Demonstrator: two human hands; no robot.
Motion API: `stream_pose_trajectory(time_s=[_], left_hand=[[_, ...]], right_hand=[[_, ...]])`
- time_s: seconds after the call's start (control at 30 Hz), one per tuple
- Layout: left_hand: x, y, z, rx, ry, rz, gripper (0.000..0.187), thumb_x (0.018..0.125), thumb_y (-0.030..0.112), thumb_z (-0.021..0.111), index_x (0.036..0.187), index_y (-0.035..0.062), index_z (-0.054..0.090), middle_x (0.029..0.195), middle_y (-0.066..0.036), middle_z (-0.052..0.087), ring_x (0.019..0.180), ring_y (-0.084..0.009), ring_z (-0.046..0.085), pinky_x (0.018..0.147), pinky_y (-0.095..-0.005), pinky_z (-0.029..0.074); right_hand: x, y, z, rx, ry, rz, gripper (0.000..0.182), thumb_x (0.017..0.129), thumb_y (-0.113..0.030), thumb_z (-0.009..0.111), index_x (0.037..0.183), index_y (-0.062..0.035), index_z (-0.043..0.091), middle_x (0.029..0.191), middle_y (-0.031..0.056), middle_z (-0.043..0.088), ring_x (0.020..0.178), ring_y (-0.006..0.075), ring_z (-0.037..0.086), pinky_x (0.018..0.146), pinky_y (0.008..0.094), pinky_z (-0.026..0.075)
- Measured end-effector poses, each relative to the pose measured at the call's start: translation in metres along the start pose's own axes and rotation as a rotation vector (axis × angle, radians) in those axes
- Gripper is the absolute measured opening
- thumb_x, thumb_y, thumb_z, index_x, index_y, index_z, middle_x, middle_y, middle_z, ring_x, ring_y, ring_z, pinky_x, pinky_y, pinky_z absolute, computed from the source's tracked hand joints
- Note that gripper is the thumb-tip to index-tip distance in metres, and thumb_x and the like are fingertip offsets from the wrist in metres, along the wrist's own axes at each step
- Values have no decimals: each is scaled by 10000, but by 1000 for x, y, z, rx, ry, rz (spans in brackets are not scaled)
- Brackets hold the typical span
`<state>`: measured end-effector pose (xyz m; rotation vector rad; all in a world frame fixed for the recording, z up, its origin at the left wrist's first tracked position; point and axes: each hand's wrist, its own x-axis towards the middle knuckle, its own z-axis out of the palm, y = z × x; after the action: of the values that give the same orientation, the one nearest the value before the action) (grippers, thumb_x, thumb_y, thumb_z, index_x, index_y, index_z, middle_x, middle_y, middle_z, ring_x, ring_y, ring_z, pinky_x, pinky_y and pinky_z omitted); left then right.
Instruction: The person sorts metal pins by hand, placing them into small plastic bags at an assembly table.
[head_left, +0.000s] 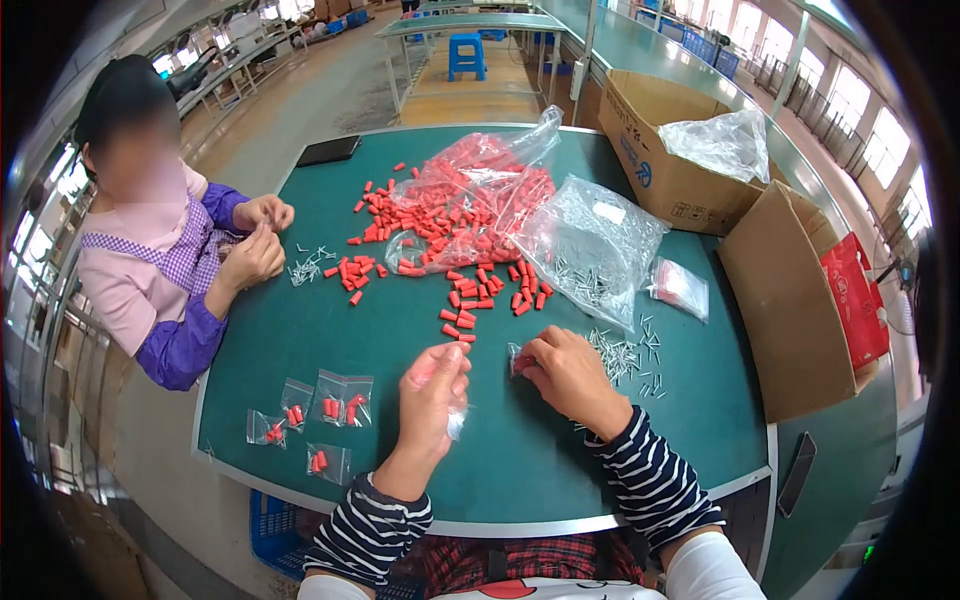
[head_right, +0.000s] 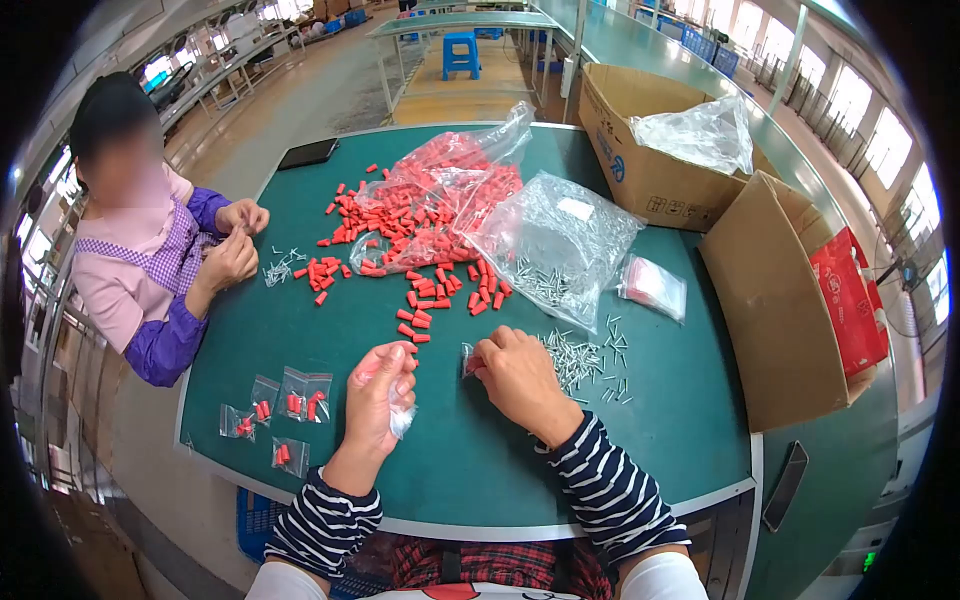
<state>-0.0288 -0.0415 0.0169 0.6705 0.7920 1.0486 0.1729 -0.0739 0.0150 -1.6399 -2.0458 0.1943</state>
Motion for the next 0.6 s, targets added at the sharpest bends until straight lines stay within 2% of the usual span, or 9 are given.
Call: stream_pose_trajectory(time_s=[0.1,0.17,0.23,0.3,0.37,0.4,0.5,0.57,0.6], left_hand=[[0,-2,1,25,0,-27,220,963,202,640,1083,19,612,853,5,575,608,-24,457,480,-154,341],[1,-6,-3,131,-96,-48,238,959,230,646,1078,25,624,845,15,570,603,-10,449,482,-150,344],[-3,-3,0,273,-207,-176,235,956,236,639,1081,37,652,830,28,584,612,-6,453,495,-156,350],[-6,-6,1,332,-438,-235,213,952,214,631,1072,43,670,838,27,601,618,-6,460,504,-182,370],[-11,-2,2,498,-678,-311,208,951,201,622,1069,38,675,865,15,628,690,-28,518,594,-208,434],[-11,-7,1,482,-853,-236,209,945,190,621,1069,33,680,890,1,651,797,-59,565,709,-219,462],[-9,-14,0,610,-1044,-347,217,930,175,622,1079,29,681,912,-6,663,878,-84,582,788,-223,459],[-9,-21,-2,608,-966,-355,228,919,164,600,1083,27,680,895,9,638,810,-74,558,719,-221,452],[-7,-26,-4,605,-909,-361,238,919,165,593,1095,26,673,887,14,629,794,-72,550,704,-222,448]], right_hand=[[0,3,3,-32,8,14,168,727,-129,724,860,-59,649,834,132,603,800,338,611,712,441,492],[2,2,9,-61,30,-4,169,711,-136,707,828,-45,626,797,143,593,754,349,608,683,456,494],[1,0,10,-117,54,-11,175,692,-142,691,807,-37,612,783,152,591,732,356,609,674,461,497],[1,0,11,-148,31,-3,180,688,-146,689,813,-40,614,790,150,595,741,352,612,674,456,500],[3,0,9,-142,7,12,184,685,-147,686,820,-42,619,795,147,600,746,347,617,670,451,503],[4,-1,6,-114,-10,26,186,683,-146,684,824,-43,622,796,144,604,747,344,621,667,448,505],[12,-9,-6,19,-41,93,193,683,-138,685,846,-45,642,812,119,634,709,289,632,633,395,514],[21,-24,-21,113,-54,159,197,686,-133,690,856,-43,650,817,104,644,691,253,634,620,360,515],[24,-34,-24,249,-11,98,192,710,-122,694,880,-39,658,831,91,650,685,206,628,610,320,504]])
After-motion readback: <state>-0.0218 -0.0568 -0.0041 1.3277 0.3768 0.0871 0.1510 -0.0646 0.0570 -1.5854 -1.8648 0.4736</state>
